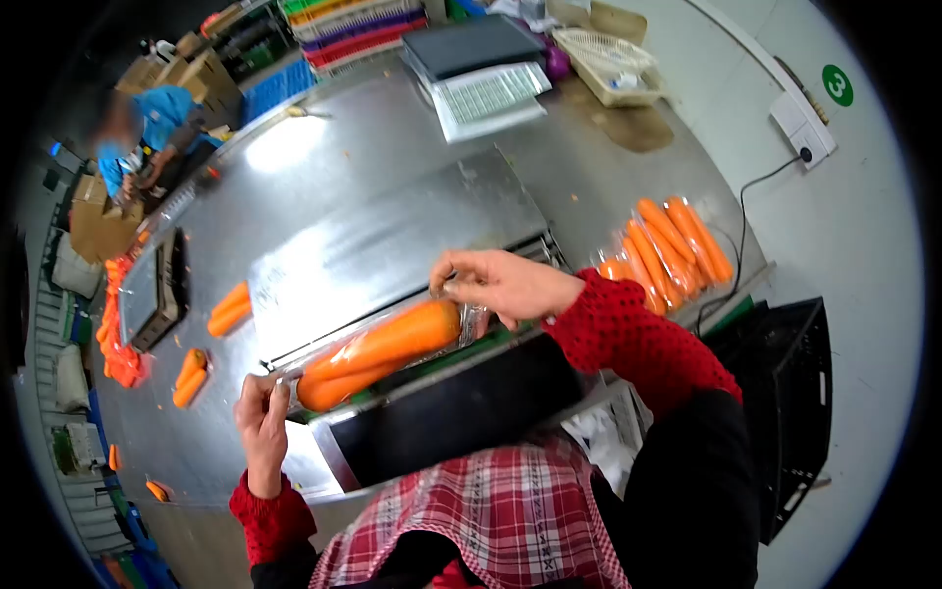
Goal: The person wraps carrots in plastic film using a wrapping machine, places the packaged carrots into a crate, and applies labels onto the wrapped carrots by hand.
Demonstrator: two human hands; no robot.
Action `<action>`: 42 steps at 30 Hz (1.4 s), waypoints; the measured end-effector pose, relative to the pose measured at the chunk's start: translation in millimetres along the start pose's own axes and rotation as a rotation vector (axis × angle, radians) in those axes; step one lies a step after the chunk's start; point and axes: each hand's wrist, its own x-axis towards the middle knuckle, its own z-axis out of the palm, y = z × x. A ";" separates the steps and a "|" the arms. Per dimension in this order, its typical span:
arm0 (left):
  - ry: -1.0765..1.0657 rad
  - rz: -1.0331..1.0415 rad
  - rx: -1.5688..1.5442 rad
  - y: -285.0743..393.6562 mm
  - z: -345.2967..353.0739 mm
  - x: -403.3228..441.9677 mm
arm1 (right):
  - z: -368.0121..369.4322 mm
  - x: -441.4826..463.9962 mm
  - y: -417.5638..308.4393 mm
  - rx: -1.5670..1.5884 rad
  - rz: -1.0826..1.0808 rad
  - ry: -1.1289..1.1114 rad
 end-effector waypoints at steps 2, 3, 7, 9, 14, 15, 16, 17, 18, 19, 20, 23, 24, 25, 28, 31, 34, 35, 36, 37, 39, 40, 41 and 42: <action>-0.031 -0.036 -0.107 -4.0 9.6 -37.7 | 19.6 -27.5 27.6 0.099 0.074 -0.030; -0.081 -0.192 -0.201 1.8 12.7 -53.8 | 29.3 -38.2 43.1 0.168 0.127 -0.048; -0.303 -0.533 -0.168 -40.0 27.3 -75.0 | 55.7 -54.4 82.8 0.259 0.317 0.012; -0.082 -0.403 -0.155 -49.4 37.5 -70.7 | 67.8 -56.4 90.4 0.310 0.301 0.210; 0.147 -0.489 -0.151 -68.5 14.9 -91.9 | 70.4 -79.7 122.6 0.401 0.228 0.464; 0.096 -0.493 -0.232 -70.1 19.6 -96.7 | 76.0 -81.0 123.8 0.434 0.252 0.443; 0.053 -0.454 -0.141 -72.8 22.8 -102.0 | 80.5 -81.8 126.1 0.391 0.258 0.430; 0.007 -0.409 -0.055 -76.1 25.9 -106.5 | 83.0 -82.7 129.1 0.344 0.261 0.424; -0.023 -0.326 -0.047 -80.0 26.8 -110.3 | 82.8 -86.9 132.3 0.359 0.285 0.475; -0.016 -0.324 -0.047 -85.0 27.5 -115.7 | 84.8 -91.4 135.3 0.375 0.311 0.528; 0.090 -0.388 -0.222 -90.5 29.0 -121.6 | 91.1 -93.6 137.8 0.440 0.243 0.650; 0.294 -0.374 -0.463 -88.8 27.3 -121.7 | 93.5 -101.3 154.2 0.501 0.111 0.859; 0.357 -0.392 -0.390 -81.0 27.4 -118.0 | 93.7 -100.8 154.3 0.500 0.109 0.856; 0.419 -0.410 -0.315 -73.0 28.4 -113.3 | 95.7 -97.8 145.7 0.403 0.153 0.838; 0.229 -0.214 -0.054 -87.9 47.7 -110.1 | 109.8 -82.6 125.6 0.235 0.188 0.699; 0.430 -0.459 -0.527 -98.2 50.4 -112.4 | 113.4 -79.4 137.5 0.260 0.142 0.723; 0.701 -0.361 -0.283 -109.3 33.3 -104.8 | 120.6 -82.9 143.2 0.399 0.109 0.857; 0.699 -0.359 -0.283 -110.2 32.5 -105.6 | 121.0 -83.3 144.1 0.401 0.109 0.859; 0.623 -0.379 -0.221 -109.0 31.4 -106.0 | 120.8 -83.3 145.6 0.357 0.104 0.846; 0.548 -0.398 -0.158 -104.8 29.5 -106.2 | 120.9 -83.6 146.5 0.314 0.100 0.832; 0.355 -0.518 -0.186 -87.8 47.0 -109.5 | 121.2 -82.2 146.7 0.304 0.115 0.842; 0.328 -0.477 -0.233 -94.3 53.3 -115.5 | 121.9 -82.0 146.9 0.292 0.132 0.846; 0.301 -0.435 -0.280 -98.7 57.8 -119.5 | 121.4 -82.2 146.9 0.291 0.135 0.841; 0.414 -0.462 -0.414 -101.3 60.9 -121.4 | 120.2 -82.5 146.4 0.334 0.138 0.870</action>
